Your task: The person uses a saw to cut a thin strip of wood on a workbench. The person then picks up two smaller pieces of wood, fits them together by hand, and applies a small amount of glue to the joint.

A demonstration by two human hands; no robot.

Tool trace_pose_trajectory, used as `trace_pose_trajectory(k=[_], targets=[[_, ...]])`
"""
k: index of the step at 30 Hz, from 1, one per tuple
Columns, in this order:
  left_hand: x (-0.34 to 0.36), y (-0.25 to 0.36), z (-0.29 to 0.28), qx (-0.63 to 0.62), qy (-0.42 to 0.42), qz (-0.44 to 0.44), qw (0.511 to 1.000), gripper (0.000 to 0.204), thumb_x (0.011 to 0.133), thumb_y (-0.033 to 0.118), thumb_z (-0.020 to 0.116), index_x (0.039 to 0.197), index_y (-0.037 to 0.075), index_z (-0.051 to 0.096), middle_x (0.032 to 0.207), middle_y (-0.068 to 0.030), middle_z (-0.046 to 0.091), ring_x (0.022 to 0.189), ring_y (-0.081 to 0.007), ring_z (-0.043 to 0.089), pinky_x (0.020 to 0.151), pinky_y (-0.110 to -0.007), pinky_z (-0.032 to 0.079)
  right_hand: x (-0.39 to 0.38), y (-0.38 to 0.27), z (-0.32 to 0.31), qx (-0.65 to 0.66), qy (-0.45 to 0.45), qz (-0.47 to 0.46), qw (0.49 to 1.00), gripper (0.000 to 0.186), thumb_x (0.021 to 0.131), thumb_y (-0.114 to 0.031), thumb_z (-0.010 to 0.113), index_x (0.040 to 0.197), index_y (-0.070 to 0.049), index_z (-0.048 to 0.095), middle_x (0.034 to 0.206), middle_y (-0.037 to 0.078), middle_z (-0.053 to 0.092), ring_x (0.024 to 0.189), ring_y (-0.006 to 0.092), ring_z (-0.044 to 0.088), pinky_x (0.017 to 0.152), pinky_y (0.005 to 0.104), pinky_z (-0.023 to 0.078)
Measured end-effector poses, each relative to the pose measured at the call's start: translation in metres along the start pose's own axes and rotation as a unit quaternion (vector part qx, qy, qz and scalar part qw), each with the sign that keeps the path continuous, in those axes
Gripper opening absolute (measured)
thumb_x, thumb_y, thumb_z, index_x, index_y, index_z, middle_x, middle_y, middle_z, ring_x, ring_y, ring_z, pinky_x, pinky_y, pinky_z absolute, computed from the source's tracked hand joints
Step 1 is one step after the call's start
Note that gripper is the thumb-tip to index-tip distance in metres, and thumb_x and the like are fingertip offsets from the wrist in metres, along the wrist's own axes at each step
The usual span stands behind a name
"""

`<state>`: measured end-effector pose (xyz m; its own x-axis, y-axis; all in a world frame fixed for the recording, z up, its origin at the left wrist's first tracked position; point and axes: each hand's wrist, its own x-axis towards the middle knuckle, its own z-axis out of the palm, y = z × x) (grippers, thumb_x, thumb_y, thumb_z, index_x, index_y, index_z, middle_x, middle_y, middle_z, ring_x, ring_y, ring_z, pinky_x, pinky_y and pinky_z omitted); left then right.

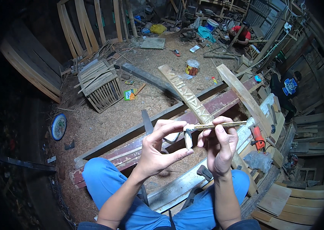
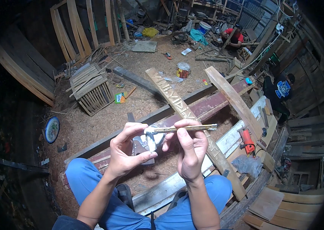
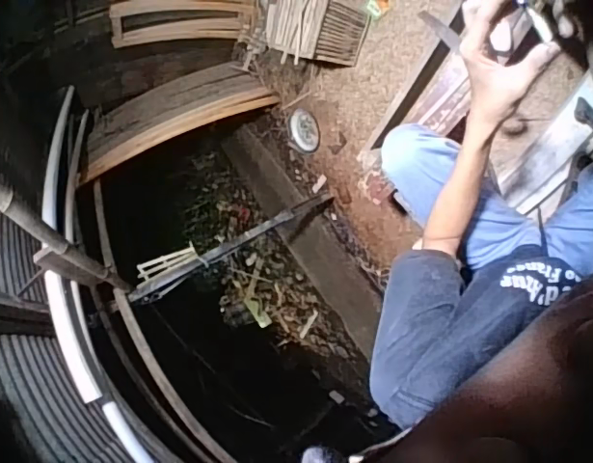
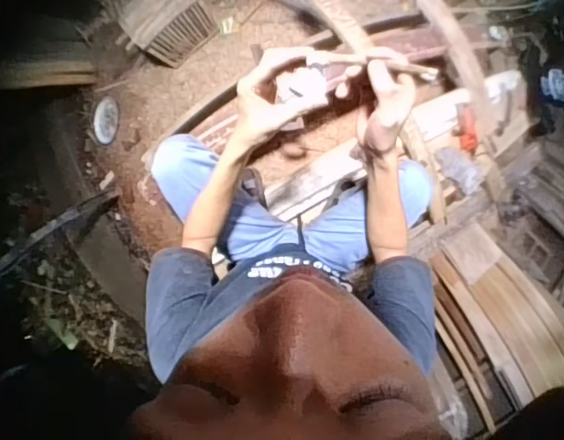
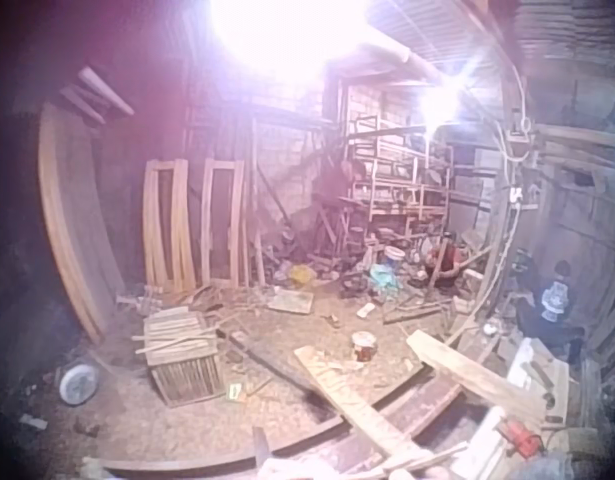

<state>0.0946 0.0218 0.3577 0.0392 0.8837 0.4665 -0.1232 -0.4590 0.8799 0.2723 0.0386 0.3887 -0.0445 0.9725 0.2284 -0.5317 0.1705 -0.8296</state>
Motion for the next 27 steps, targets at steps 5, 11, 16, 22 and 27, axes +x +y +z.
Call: trace_pose_trajectory(k=[5, 11, 16, 22, 27], targets=[[-0.0006, 0.0000, -0.0002, 0.004, 0.002, 0.002, 1.000, 0.063, 0.072, 0.006, 0.090, 0.129, 0.003, 0.065, 0.123, -0.0112, 0.061, 0.119, -0.0217, 0.059, 0.104, -0.036, 0.049, -0.0010, 0.0011, -0.0021, 0.016, -0.017, 0.003, 1.000, 0.015, 0.100, -0.010, 0.054, 0.111, 0.000, 0.056, 0.082, 0.012, 0.065, 0.070, 0.0194, 0.064, 0.065, 0.0315, 0.054], [0.0002, 0.0008, 0.0004, -0.010, 0.009, -0.010, 1.000, 0.064, 0.071, 0.007, 0.090, 0.129, 0.004, 0.065, 0.121, -0.0100, 0.060, 0.117, -0.0207, 0.059, 0.103, -0.035, 0.049, -0.0004, -0.0031, 0.0016, 0.023, -0.003, -0.009, 1.000, 0.015, 0.101, -0.010, 0.053, 0.111, 0.001, 0.056, 0.081, 0.012, 0.064, 0.069, 0.0194, 0.064, 0.064, 0.0310, 0.054], [-0.0015, 0.0003, 0.0019, -0.005, 0.013, -0.007, 1.000, 0.063, 0.068, 0.008, 0.092, 0.126, 0.005, 0.068, 0.116, -0.0074, 0.057, 0.112, -0.0185, 0.059, 0.102, -0.033, 0.048, -0.0003, -0.0024, 0.0024, 0.015, 0.008, -0.009, 1.000, 0.015, 0.101, -0.010, 0.053, 0.112, 0.000, 0.056, 0.082, 0.012, 0.065, 0.068, 0.0190, 0.064, 0.064, 0.0303, 0.054], [-0.0034, -0.0015, -0.0006, 0.017, 0.012, -0.004, 1.000, 0.065, 0.066, 0.010, 0.093, 0.126, 0.005, 0.068, 0.116, -0.0069, 0.057, 0.111, -0.0171, 0.057, 0.098, -0.031, 0.047, -0.0010, -0.0023, 0.0031, 0.006, -0.001, -0.005, 1.000, 0.015, 0.100, -0.011, 0.054, 0.111, 0.000, 0.056, 0.082, 0.012, 0.064, 0.069, 0.0180, 0.064, 0.064, 0.0300, 0.054], [-0.0025, -0.0012, 0.0003, 0.008, 0.006, -0.010, 1.000, 0.066, 0.066, 0.005, 0.092, 0.127, 0.003, 0.066, 0.116, -0.0066, 0.056, 0.113, -0.0167, 0.057, 0.101, -0.032, 0.047, -0.0016, 0.0040, -0.0047, 0.024, -0.024, -0.006, 0.999, 0.014, 0.096, -0.011, 0.057, 0.105, 0.000, 0.057, 0.079, 0.009, 0.060, 0.068, 0.0176, 0.062, 0.063, 0.0322, 0.055]])
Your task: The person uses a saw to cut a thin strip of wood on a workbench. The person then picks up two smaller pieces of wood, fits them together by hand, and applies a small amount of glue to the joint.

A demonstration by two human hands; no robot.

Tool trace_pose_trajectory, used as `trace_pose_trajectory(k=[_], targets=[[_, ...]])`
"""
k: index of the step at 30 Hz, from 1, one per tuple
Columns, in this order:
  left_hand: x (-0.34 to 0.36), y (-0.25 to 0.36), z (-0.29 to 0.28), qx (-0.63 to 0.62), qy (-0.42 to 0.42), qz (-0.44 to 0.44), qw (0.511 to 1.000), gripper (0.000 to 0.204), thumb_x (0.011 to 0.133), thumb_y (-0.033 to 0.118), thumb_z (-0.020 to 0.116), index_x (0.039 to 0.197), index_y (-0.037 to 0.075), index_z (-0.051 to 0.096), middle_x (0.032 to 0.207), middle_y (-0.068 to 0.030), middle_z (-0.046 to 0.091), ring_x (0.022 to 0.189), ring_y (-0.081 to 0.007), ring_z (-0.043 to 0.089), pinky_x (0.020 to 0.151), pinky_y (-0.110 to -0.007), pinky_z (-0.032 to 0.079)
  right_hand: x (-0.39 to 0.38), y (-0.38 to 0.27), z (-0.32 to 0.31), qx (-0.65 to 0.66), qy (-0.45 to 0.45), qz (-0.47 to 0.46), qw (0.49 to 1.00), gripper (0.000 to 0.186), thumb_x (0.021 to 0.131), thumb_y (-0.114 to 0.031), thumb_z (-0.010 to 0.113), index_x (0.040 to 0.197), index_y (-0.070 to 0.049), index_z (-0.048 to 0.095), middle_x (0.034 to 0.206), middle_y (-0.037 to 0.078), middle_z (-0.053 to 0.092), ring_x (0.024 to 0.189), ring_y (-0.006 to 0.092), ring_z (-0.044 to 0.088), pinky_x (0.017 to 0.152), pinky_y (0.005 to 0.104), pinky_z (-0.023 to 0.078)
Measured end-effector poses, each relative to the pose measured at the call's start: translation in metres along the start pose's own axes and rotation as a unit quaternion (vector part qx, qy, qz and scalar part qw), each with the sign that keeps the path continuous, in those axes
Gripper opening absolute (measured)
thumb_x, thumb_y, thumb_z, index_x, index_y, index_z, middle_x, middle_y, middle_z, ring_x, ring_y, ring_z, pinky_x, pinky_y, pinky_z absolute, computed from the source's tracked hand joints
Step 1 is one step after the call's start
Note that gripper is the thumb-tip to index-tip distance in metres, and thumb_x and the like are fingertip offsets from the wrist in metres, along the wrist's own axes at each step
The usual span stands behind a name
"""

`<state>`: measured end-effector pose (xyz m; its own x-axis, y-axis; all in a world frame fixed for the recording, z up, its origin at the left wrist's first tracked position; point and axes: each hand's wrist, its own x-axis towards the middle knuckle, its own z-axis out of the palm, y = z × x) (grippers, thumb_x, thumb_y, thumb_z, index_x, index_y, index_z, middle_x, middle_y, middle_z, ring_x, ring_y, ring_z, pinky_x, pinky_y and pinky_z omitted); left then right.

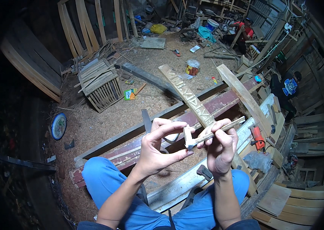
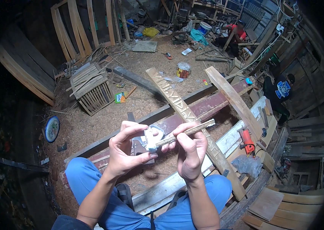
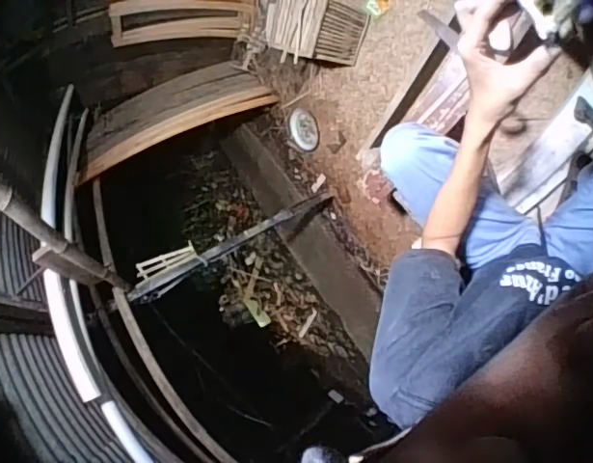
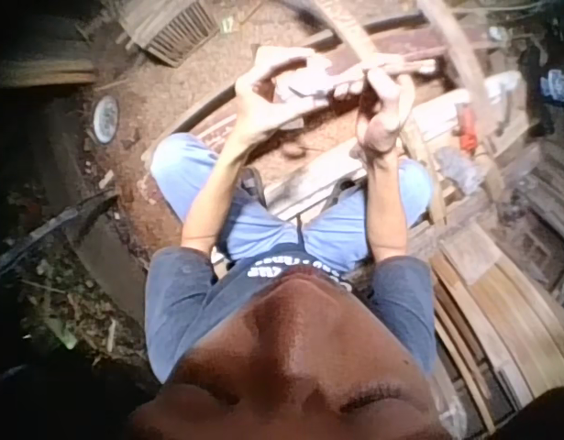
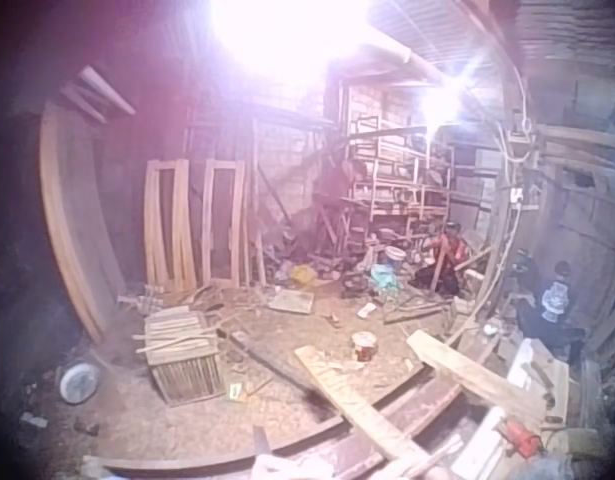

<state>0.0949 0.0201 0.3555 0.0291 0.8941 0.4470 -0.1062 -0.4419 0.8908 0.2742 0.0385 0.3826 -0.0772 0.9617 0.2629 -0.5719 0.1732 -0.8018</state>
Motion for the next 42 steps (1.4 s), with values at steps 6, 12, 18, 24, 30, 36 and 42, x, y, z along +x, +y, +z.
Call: trace_pose_trajectory(k=[6, 12, 18, 24, 30, 36, 42], targets=[[0.000, 0.002, -0.002, 0.018, 0.002, 0.004, 1.000, 0.065, 0.066, 0.008, 0.093, 0.126, 0.006, 0.069, 0.115, -0.0071, 0.059, 0.111, -0.0167, 0.057, 0.099, -0.032, 0.048, 0.000, -0.010, 0.013, -0.023, 0.042, 0.017, 0.999, 0.014, 0.097, -0.012, 0.057, 0.105, 0.000, 0.057, 0.079, 0.010, 0.060, 0.068, 0.0183, 0.063, 0.063, 0.0319, 0.055], [0.001, 0.003, 0.000, -0.008, 0.002, 0.000, 1.000, 0.065, 0.066, 0.007, 0.092, 0.127, 0.006, 0.069, 0.114, -0.0066, 0.061, 0.112, -0.0173, 0.057, 0.102, -0.033, 0.048, 0.001, -0.004, 0.005, -0.041, 0.024, 0.023, 0.999, 0.017, 0.099, -0.018, 0.055, 0.108, -0.003, 0.055, 0.076, 0.008, 0.060, 0.065, 0.0197, 0.062, 0.059, 0.0321, 0.053], [0.002, 0.003, 0.000, -0.009, 0.000, 0.006, 1.000, 0.064, 0.068, 0.007, 0.091, 0.127, 0.005, 0.068, 0.115, -0.0067, 0.061, 0.113, -0.0170, 0.058, 0.100, -0.032, 0.049, 0.000, -0.007, 0.005, -0.046, 0.028, 0.026, 0.998, 0.017, 0.100, -0.018, 0.055, 0.108, -0.003, 0.055, 0.076, 0.009, 0.061, 0.065, 0.0196, 0.063, 0.059, 0.0314, 0.053], [0.001, 0.003, 0.001, -0.009, -0.002, 0.001, 1.000, 0.063, 0.069, 0.006, 0.090, 0.128, 0.004, 0.067, 0.116, -0.0070, 0.061, 0.114, -0.0174, 0.058, 0.100, -0.032, 0.049, 0.001, -0.009, 0.007, -0.025, 0.019, 0.031, 0.999, 0.015, 0.098, -0.011, 0.057, 0.106, 0.002, 0.057, 0.079, 0.011, 0.061, 0.069, 0.0176, 0.064, 0.063, 0.0313, 0.055], [0.001, 0.002, -0.001, -0.022, 0.002, -0.004, 1.000, 0.063, 0.069, 0.005, 0.090, 0.128, 0.004, 0.067, 0.117, -0.0079, 0.062, 0.114, -0.0178, 0.060, 0.101, -0.033, 0.049, 0.000, -0.004, 0.005, -0.011, 0.011, 0.022, 1.000, 0.016, 0.099, -0.014, 0.055, 0.107, 0.000, 0.056, 0.077, 0.009, 0.059, 0.066, 0.0185, 0.063, 0.061, 0.0313, 0.054], [0.002, 0.003, -0.001, -0.009, 0.004, 0.004, 1.000, 0.063, 0.069, 0.005, 0.090, 0.128, 0.004, 0.066, 0.118, -0.0084, 0.063, 0.114, -0.0183, 0.060, 0.103, -0.033, 0.048, 0.002, -0.009, 0.009, -0.029, 0.035, 0.016, 0.999, 0.017, 0.098, -0.010, 0.056, 0.110, 0.002, 0.056, 0.078, 0.011, 0.064, 0.067, 0.0187, 0.064, 0.063, 0.0303, 0.055], [0.003, 0.003, 0.000, -0.029, -0.002, -0.004, 1.000, 0.063, 0.070, 0.004, 0.089, 0.128, 0.003, 0.066, 0.121, -0.0096, 0.064, 0.115, -0.0184, 0.060, 0.104, -0.033, 0.048, 0.001, -0.001, -0.002, -0.061, -0.003, 0.002, 0.998, 0.015, 0.097, -0.017, 0.054, 0.103, -0.003, 0.054, 0.073, 0.008, 0.058, 0.064, 0.0199, 0.061, 0.059, 0.0327, 0.053]])
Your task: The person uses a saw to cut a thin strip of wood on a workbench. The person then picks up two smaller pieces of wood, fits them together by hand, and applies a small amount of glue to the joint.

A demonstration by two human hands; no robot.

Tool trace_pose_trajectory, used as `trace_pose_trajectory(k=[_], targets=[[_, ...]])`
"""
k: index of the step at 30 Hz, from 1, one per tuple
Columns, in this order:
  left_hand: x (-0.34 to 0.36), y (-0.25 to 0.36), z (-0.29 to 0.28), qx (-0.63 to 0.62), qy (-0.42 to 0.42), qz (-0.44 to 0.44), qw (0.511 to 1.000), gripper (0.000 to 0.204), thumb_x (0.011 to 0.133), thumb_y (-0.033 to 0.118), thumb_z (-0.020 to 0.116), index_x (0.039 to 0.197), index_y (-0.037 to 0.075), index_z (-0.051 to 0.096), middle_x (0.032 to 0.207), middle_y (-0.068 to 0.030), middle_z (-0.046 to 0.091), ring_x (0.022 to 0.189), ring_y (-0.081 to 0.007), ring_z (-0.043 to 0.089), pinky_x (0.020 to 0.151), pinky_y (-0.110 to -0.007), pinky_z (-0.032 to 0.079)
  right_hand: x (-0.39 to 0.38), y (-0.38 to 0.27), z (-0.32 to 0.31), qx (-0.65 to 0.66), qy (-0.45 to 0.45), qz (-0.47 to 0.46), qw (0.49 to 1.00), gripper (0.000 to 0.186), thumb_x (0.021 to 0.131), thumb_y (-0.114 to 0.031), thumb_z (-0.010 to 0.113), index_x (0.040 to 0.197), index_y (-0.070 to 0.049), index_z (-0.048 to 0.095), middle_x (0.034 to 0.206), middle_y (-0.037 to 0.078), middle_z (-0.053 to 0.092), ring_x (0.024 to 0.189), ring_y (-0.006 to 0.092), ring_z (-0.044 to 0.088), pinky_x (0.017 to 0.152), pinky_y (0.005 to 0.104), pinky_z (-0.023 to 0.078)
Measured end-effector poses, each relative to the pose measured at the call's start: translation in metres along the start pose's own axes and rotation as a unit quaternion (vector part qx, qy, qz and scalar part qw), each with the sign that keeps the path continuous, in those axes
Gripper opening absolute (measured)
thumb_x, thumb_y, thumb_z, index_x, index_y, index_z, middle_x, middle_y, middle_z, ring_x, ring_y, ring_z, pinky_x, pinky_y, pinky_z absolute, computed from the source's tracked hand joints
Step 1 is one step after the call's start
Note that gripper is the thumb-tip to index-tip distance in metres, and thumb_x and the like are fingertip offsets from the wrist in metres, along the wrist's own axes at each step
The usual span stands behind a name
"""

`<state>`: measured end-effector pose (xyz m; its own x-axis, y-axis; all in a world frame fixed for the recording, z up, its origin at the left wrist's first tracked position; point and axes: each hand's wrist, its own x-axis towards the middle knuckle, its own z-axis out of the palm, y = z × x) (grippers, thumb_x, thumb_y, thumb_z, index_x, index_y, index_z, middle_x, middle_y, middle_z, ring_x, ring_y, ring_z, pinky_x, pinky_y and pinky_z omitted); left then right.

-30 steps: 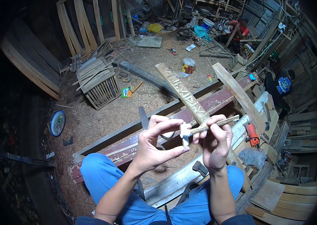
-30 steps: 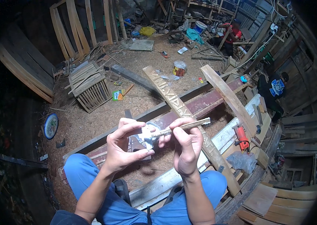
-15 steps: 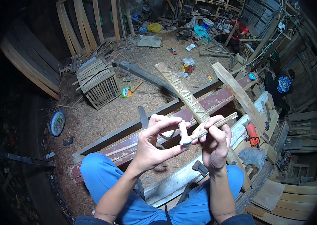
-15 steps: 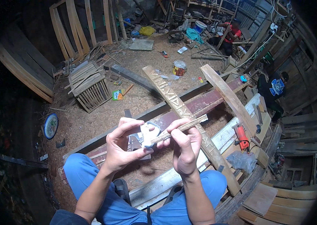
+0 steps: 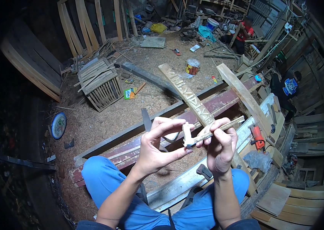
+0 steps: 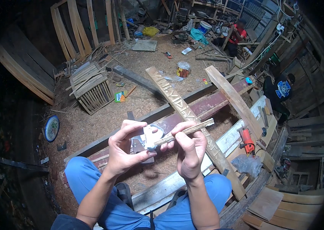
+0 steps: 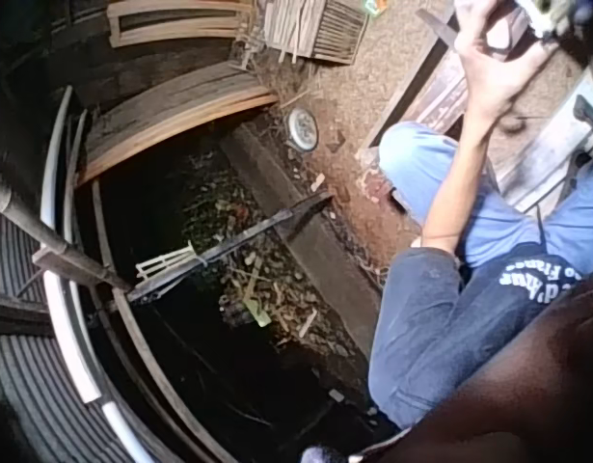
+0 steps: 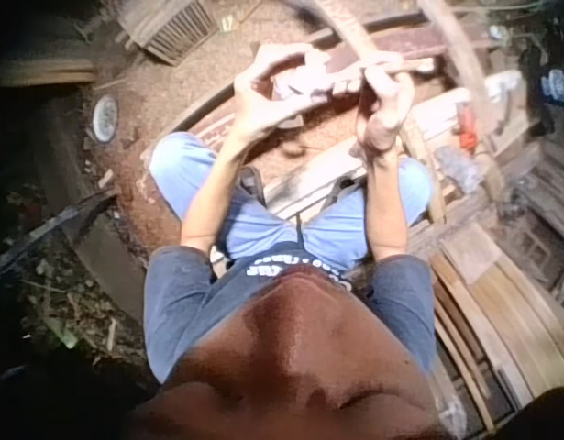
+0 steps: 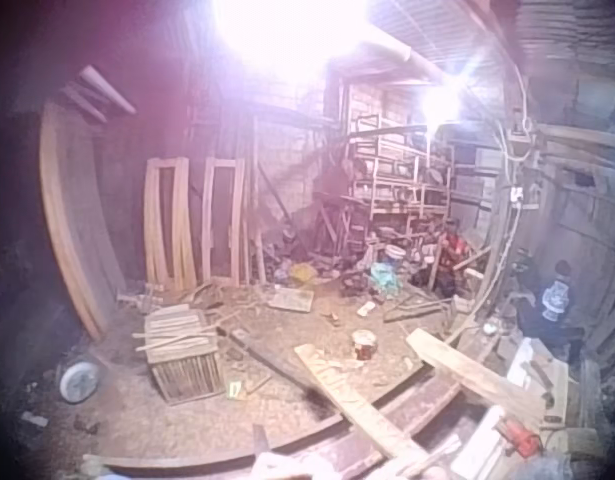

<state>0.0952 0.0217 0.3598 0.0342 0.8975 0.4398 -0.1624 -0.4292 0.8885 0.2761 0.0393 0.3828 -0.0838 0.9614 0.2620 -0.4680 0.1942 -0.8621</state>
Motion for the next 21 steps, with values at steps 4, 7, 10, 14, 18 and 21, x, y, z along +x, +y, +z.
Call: trace_pose_trajectory(k=[4, 7, 10, 14, 18, 21], targets=[[-0.0011, 0.0001, -0.0015, 0.002, 0.008, -0.014, 1.000, 0.063, 0.070, 0.005, 0.089, 0.128, 0.003, 0.066, 0.121, -0.0095, 0.064, 0.115, -0.0191, 0.060, 0.104, -0.034, 0.047, -0.0003, -0.0054, 0.0083, 0.009, 0.034, 0.012, 0.999, 0.016, 0.098, -0.018, 0.054, 0.105, -0.003, 0.054, 0.073, 0.008, 0.058, 0.065, 0.0205, 0.062, 0.059, 0.0332, 0.053], [-0.0015, -0.0011, -0.0019, 0.019, 0.006, 0.000, 1.000, 0.063, 0.070, 0.005, 0.089, 0.128, 0.003, 0.066, 0.119, -0.0094, 0.064, 0.116, -0.0195, 0.060, 0.104, -0.034, 0.047, 0.0002, -0.0077, 0.0093, 0.064, 0.030, 0.002, 0.998, 0.016, 0.099, -0.011, 0.056, 0.108, 0.002, 0.056, 0.080, 0.011, 0.061, 0.069, 0.0184, 0.063, 0.064, 0.0318, 0.055], [-0.0010, -0.0025, -0.0053, 0.056, -0.015, -0.001, 0.998, 0.070, 0.067, 0.005, 0.091, 0.131, -0.001, 0.062, 0.118, -0.0080, 0.058, 0.116, -0.0190, 0.059, 0.105, -0.035, 0.048, 0.0008, -0.0083, 0.0099, 0.048, 0.030, -0.001, 0.998, 0.016, 0.099, -0.011, 0.055, 0.110, 0.001, 0.056, 0.080, 0.011, 0.062, 0.069, 0.0184, 0.064, 0.064, 0.0306, 0.054], [-0.0009, 0.0020, -0.0009, 0.045, 0.010, -0.009, 0.999, 0.062, 0.071, 0.006, 0.089, 0.129, 0.003, 0.066, 0.119, -0.0093, 0.064, 0.116, -0.0197, 0.060, 0.103, -0.034, 0.047, -0.0010, -0.0021, 0.0074, 0.027, 0.030, 0.000, 0.999, 0.016, 0.100, -0.011, 0.054, 0.110, 0.001, 0.055, 0.081, 0.011, 0.062, 0.069, 0.0177, 0.063, 0.064, 0.0299, 0.054], [0.0008, 0.0030, 0.0010, -0.005, 0.016, -0.030, 0.999, 0.063, 0.071, 0.008, 0.089, 0.130, 0.004, 0.066, 0.118, -0.0100, 0.064, 0.115, -0.0196, 0.061, 0.103, -0.035, 0.048, -0.0016, -0.0030, 0.0025, 0.059, 0.004, -0.006, 0.998, 0.015, 0.101, -0.010, 0.052, 0.111, 0.001, 0.055, 0.081, 0.011, 0.061, 0.069, 0.0171, 0.063, 0.064, 0.0294, 0.054], [0.0001, 0.0024, -0.0009, 0.034, 0.012, -0.021, 0.999, 0.063, 0.071, 0.009, 0.090, 0.130, 0.005, 0.066, 0.118, -0.0104, 0.065, 0.114, -0.0197, 0.061, 0.103, -0.035, 0.048, 0.0011, -0.0066, 0.0092, 0.034, 0.032, -0.011, 0.999, 0.015, 0.101, -0.010, 0.052, 0.111, 0.001, 0.055, 0.081, 0.011, 0.061, 0.069, 0.0169, 0.063, 0.064, 0.0295, 0.054]])
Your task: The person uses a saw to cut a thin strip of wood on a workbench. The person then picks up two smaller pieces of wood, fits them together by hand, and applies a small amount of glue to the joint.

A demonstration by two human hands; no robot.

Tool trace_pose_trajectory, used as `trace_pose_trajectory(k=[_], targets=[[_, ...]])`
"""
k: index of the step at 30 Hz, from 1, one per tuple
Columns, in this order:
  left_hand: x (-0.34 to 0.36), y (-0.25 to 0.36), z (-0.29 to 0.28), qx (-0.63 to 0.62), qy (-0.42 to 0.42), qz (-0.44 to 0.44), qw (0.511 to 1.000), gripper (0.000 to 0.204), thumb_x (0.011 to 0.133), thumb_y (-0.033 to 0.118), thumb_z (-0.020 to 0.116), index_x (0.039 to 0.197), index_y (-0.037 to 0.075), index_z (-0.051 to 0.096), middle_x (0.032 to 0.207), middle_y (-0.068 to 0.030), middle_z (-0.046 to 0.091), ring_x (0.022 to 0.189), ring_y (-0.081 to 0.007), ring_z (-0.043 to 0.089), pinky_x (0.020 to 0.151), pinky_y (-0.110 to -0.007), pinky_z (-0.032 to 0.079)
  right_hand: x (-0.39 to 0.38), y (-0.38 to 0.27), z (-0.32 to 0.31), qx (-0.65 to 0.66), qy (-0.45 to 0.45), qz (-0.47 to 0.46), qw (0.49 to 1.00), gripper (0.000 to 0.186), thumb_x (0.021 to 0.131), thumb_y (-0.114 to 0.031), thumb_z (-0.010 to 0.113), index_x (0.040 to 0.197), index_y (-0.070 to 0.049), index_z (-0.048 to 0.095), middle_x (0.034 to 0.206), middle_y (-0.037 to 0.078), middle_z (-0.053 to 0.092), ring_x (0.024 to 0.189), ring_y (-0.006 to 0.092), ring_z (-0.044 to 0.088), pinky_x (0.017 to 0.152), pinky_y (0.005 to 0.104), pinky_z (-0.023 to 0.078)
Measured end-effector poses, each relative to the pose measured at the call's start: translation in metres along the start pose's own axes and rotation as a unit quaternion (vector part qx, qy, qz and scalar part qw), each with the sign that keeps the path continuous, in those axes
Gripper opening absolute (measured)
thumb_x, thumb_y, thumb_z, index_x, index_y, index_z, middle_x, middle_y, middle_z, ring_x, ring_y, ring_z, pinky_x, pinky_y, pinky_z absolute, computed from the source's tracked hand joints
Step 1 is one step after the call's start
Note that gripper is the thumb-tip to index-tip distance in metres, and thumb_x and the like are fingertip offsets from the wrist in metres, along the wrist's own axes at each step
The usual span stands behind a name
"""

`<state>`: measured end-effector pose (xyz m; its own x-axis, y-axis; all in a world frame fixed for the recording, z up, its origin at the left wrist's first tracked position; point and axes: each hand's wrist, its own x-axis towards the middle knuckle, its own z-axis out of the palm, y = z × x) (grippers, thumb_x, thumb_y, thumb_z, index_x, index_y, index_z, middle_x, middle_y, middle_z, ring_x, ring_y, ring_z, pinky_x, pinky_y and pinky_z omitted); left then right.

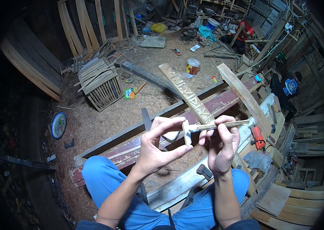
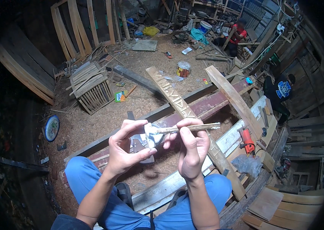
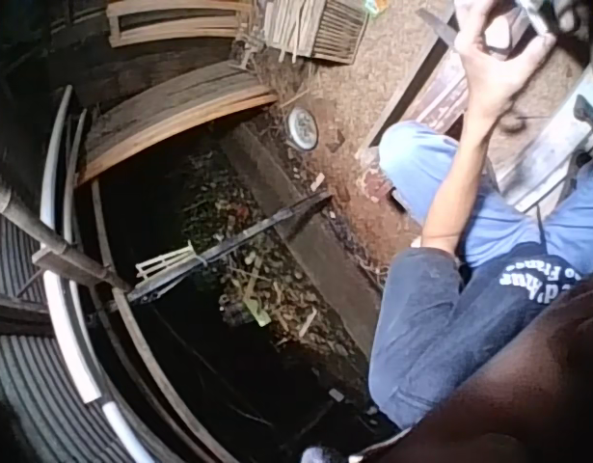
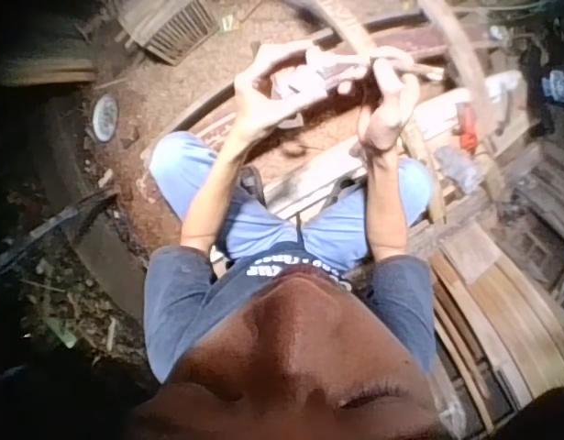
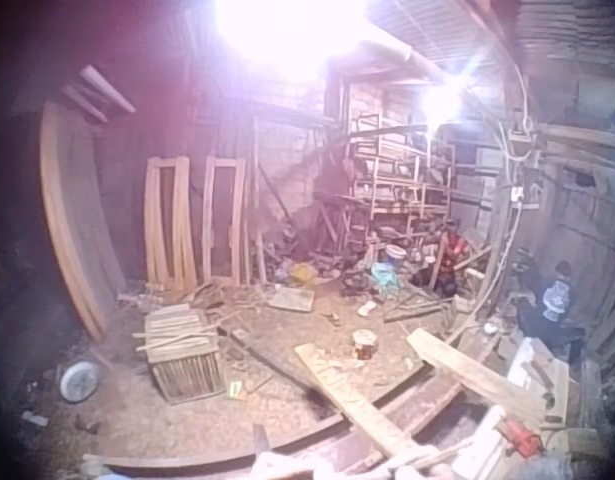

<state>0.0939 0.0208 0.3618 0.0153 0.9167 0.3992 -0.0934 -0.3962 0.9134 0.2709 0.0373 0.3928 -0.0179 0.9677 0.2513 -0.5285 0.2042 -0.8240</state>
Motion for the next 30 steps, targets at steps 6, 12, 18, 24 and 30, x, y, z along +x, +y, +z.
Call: trace_pose_trajectory(k=[6, 12, 18, 24, 30], targets=[[-0.0011, -0.0005, 0.0002, 0.032, 0.003, 0.018, 0.999, 0.063, 0.071, 0.010, 0.090, 0.130, 0.004, 0.066, 0.118, -0.0104, 0.064, 0.113, -0.0200, 0.061, 0.102, -0.034, 0.048, -0.0020, 0.0022, -0.0007, -0.026, -0.003, 0.011, 1.000, 0.015, 0.100, -0.010, 0.053, 0.109, 0.001, 0.055, 0.083, 0.010, 0.060, 0.069, 0.0163, 0.062, 0.065, 0.0297, 0.055], [0.0001, 0.0009, -0.0014, 0.044, -0.001, 0.027, 0.999, 0.064, 0.071, 0.010, 0.090, 0.129, 0.004, 0.066, 0.118, -0.0104, 0.064, 0.113, -0.0202, 0.060, 0.101, -0.034, 0.048, -0.0037, 0.0011, -0.0016, -0.006, -0.003, 0.012, 1.000, 0.015, 0.100, -0.011, 0.054, 0.107, 0.001, 0.056, 0.084, 0.009, 0.058, 0.069, 0.0153, 0.062, 0.065, 0.0301, 0.055], [-0.0010, -0.0006, -0.0015, 0.049, 0.005, 0.029, 0.998, 0.063, 0.070, 0.011, 0.090, 0.129, 0.005, 0.066, 0.116, -0.0095, 0.065, 0.111, -0.0195, 0.059, 0.099, -0.034, 0.048, -0.0019, 0.0004, 0.0019, -0.035, 0.001, 0.023, 0.999, 0.014, 0.099, -0.011, 0.054, 0.107, 0.000, 0.056, 0.081, 0.009, 0.059, 0.070, 0.0157, 0.063, 0.065, 0.0301, 0.055], [-0.0006, -0.0025, -0.0002, 0.034, 0.005, 0.035, 0.999, 0.064, 0.070, 0.011, 0.090, 0.129, 0.005, 0.067, 0.117, -0.0095, 0.066, 0.110, -0.0191, 0.058, 0.097, -0.033, 0.047, -0.0031, 0.0030, -0.0051, 0.005, -0.019, 0.013, 1.000, 0.014, 0.100, -0.011, 0.053, 0.108, 0.000, 0.056, 0.080, 0.009, 0.059, 0.070, 0.0165, 0.063, 0.065, 0.0303, 0.055], [-0.0008, -0.0002, -0.0009, 0.047, 0.002, 0.036, 0.998, 0.064, 0.070, 0.011, 0.090, 0.129, 0.005, 0.067, 0.117, -0.0091, 0.066, 0.110, -0.0186, 0.057, 0.098, -0.034, 0.047, -0.0023, -0.0013, 0.0030, -0.016, -0.001, 0.014, 1.000, 0.014, 0.100, -0.011, 0.053, 0.108, 0.000, 0.056, 0.080, 0.009, 0.060, 0.070, 0.0171, 0.063, 0.066, 0.0305, 0.055]])
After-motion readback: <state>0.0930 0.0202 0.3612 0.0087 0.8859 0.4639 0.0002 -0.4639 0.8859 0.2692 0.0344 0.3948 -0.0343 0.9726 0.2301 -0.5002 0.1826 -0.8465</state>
